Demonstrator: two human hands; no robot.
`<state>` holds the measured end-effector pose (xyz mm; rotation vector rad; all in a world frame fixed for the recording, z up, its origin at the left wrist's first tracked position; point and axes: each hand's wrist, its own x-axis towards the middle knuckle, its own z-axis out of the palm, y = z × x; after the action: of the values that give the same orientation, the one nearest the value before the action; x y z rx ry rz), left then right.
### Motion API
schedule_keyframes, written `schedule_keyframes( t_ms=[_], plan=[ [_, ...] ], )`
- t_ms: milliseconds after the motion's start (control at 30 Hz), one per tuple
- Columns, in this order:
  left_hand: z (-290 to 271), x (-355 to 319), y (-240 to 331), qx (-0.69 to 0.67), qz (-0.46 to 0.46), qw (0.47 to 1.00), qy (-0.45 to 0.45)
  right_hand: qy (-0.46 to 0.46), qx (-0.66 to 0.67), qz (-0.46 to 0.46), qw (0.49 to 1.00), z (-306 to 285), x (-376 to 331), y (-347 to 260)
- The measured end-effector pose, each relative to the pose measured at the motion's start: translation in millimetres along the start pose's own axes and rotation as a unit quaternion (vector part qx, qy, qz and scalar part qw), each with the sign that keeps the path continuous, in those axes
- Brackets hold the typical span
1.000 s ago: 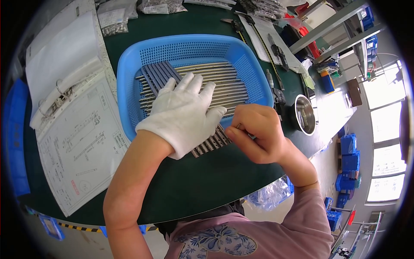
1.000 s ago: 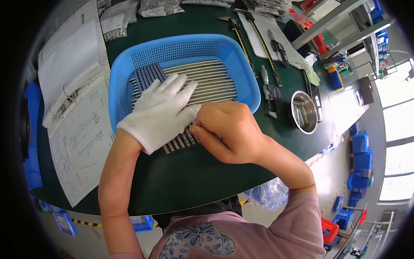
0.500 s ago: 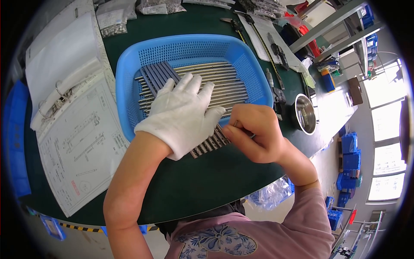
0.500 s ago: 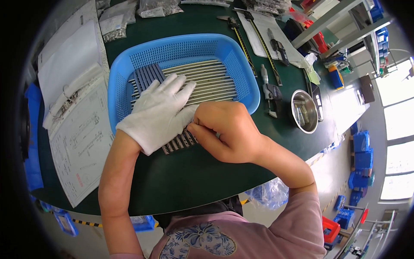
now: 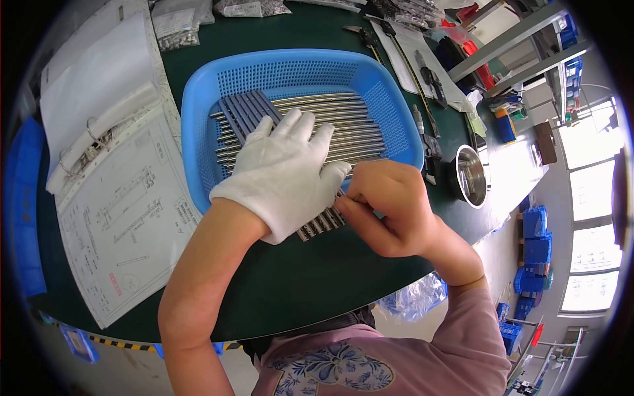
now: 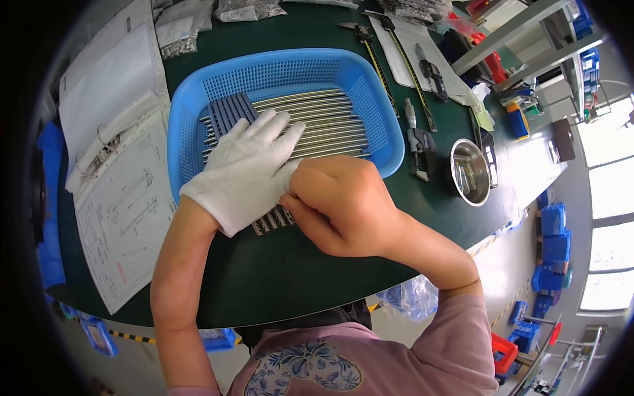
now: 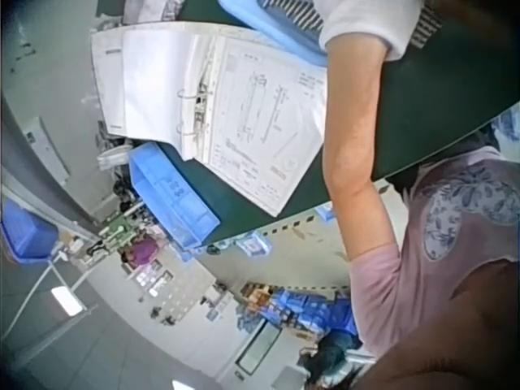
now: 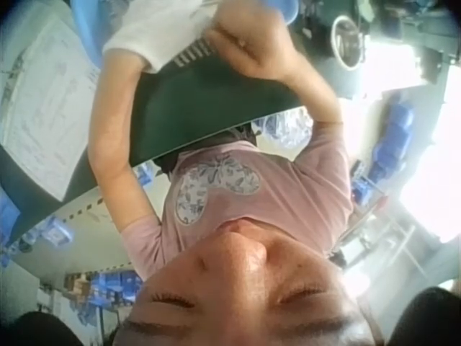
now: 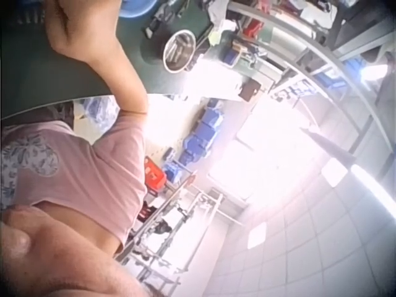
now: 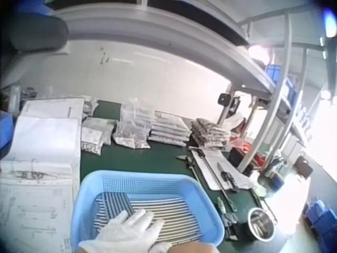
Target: Inspecting, aligning, and sorting small metal rods in a plastic tray on a workbench.
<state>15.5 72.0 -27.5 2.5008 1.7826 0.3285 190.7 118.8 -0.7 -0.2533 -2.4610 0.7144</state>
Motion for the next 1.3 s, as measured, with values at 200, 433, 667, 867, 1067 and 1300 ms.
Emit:
schedule_keyframes(
  t_ms=[200, 433, 667, 867, 1067, 1300],
  plan=[
    [0, 5, 2, -0.072, -0.055, 0.995, -0.029, 0.002, 0.045, 0.048, 0.998, 2, -3, 3],
    [1, 2, 4, -0.073, -0.067, 0.995, -0.003, 0.015, 0.045, 0.050, 0.998, -3, -7, -2],
    [-1, 1, 3, -0.044, -0.039, 0.998, -0.010, 0.013, 0.034, 0.031, 0.999, -1, -7, -1],
    [-4, 3, 2, -0.064, -0.041, 0.997, -0.016, 0.009, 0.051, 0.054, 0.997, 1, -10, -2],
    [2, 3, 2, -0.078, -0.054, 0.995, 0.005, 0.011, 0.092, 0.097, 0.991, 0, -7, -3],
    [3, 0, 3, -0.024, -0.018, 0.999, 0.016, 0.011, 0.041, 0.021, 0.999, -5, -6, -5]
  ],
)
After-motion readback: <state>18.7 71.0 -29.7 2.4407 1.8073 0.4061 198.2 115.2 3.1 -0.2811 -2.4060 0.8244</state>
